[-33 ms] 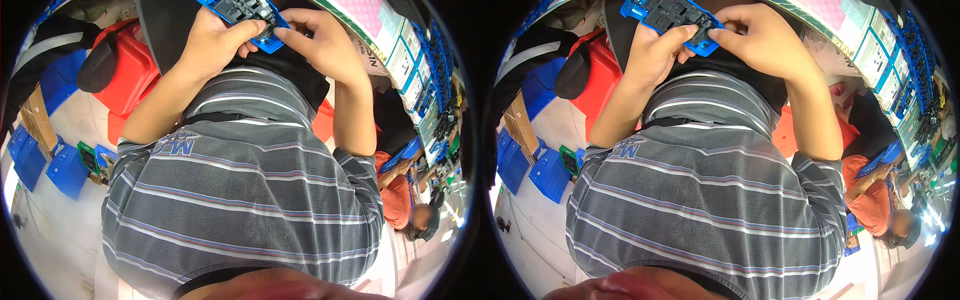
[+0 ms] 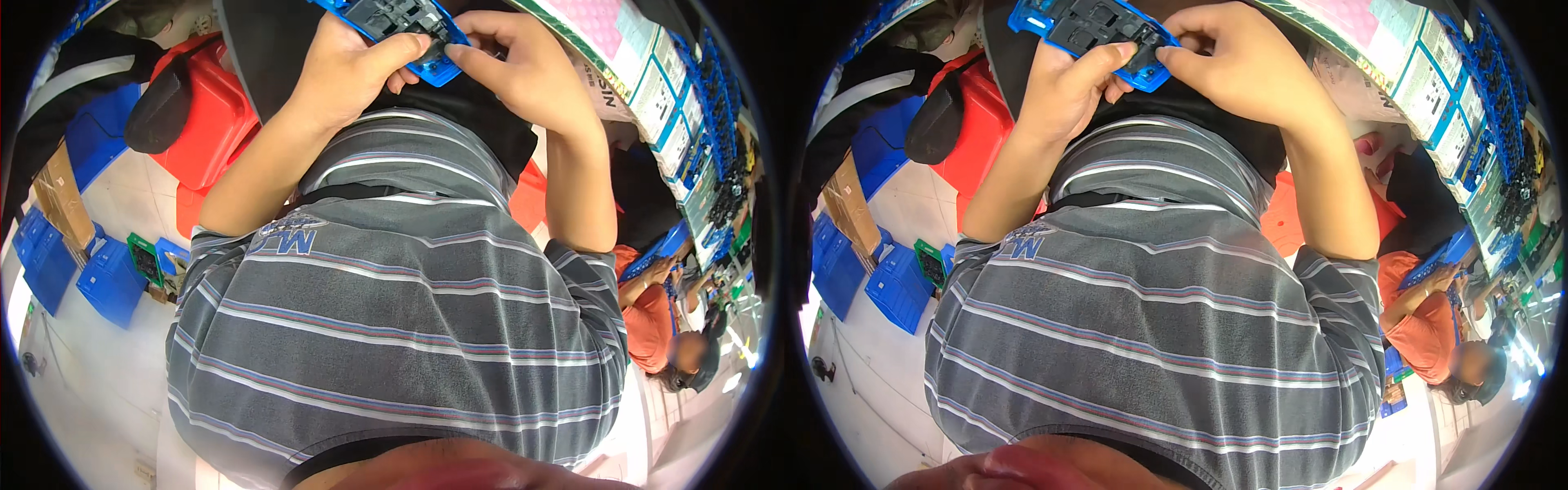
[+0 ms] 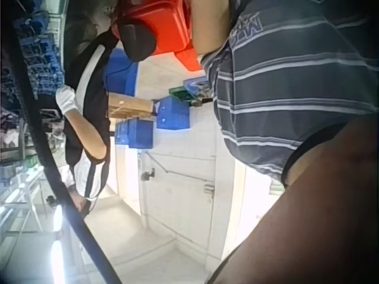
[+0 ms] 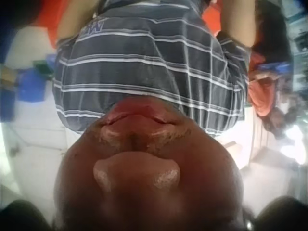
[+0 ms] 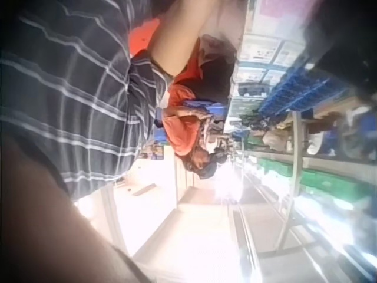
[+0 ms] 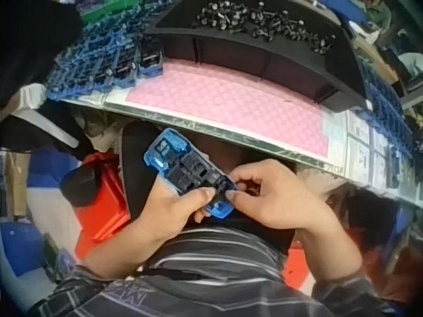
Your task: The person assembles toy cars by picking up car chassis, installing wheel axles onto them by hand, and placing the assembled cars onto the table.
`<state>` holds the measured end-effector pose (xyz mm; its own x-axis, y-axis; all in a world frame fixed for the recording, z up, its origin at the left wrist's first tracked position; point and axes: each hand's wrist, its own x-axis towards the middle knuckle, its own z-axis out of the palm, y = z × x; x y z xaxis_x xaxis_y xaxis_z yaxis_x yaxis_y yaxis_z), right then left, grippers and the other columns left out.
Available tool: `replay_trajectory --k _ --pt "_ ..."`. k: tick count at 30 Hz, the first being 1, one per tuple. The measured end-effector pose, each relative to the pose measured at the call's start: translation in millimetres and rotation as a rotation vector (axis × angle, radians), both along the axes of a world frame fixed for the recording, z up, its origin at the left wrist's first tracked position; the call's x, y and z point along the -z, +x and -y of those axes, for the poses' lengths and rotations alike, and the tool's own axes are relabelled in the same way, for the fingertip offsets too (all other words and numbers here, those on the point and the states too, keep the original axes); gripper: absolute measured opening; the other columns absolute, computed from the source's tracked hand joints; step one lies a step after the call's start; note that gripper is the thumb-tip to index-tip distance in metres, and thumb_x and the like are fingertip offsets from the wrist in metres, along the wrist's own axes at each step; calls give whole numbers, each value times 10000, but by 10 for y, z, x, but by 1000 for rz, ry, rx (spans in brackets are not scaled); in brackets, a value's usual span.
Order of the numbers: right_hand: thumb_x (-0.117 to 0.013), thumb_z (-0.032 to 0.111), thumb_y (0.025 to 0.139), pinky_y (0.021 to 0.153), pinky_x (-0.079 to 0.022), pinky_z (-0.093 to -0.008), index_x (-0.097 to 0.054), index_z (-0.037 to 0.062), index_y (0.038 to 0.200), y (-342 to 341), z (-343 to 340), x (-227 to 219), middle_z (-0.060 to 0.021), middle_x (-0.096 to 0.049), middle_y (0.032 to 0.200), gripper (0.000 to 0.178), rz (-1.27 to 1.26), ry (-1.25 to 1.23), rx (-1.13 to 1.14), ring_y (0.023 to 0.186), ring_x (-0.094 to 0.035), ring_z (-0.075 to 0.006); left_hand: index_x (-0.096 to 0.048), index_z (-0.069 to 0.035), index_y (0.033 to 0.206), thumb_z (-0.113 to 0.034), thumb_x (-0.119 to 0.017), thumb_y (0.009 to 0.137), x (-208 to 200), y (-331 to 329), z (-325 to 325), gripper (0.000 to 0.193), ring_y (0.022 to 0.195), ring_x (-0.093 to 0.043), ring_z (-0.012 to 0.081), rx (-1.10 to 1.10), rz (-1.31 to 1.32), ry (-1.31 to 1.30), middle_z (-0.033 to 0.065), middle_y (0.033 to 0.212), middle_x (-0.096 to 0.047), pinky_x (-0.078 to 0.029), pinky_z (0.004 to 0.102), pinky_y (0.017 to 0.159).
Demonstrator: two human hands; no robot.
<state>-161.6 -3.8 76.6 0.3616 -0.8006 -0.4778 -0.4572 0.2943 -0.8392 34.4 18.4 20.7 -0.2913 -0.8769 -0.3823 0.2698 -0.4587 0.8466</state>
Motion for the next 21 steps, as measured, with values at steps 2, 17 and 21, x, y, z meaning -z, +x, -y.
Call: replay_trajectory --k 2,17,21 --pt "-652 62 875 592 -453 -308 -704 -73 921 6 29 -49 -114 -669 694 153 -89 -8 -79 619 -570 -128 -533 -5 1191 4 -665 897 -39 26 11 322 604 -586 101 33 12 -9 73 867 -666 -470 221 505" --pt "-652 71 805 574 -441 -376 -669 -77 845 18 -68 133 -191 -608 652 154 -133 -118 -86 579 -576 -248 -611 -14 1042 -3 -661 889 68 9 -33 161 571 -567 85 87 86 25 39 802 -648 -451 213 481" --pt "-650 74 808 576 -440 -379 -670 -83 843 91 -111 54 -194 -601 646 163 -166 -228 -90 578 -568 -245 -608 -14 1057 -12 -679 903 83 33 -16 170 614 -590 94 81 57 54 44 838 -655 -470 215 511"
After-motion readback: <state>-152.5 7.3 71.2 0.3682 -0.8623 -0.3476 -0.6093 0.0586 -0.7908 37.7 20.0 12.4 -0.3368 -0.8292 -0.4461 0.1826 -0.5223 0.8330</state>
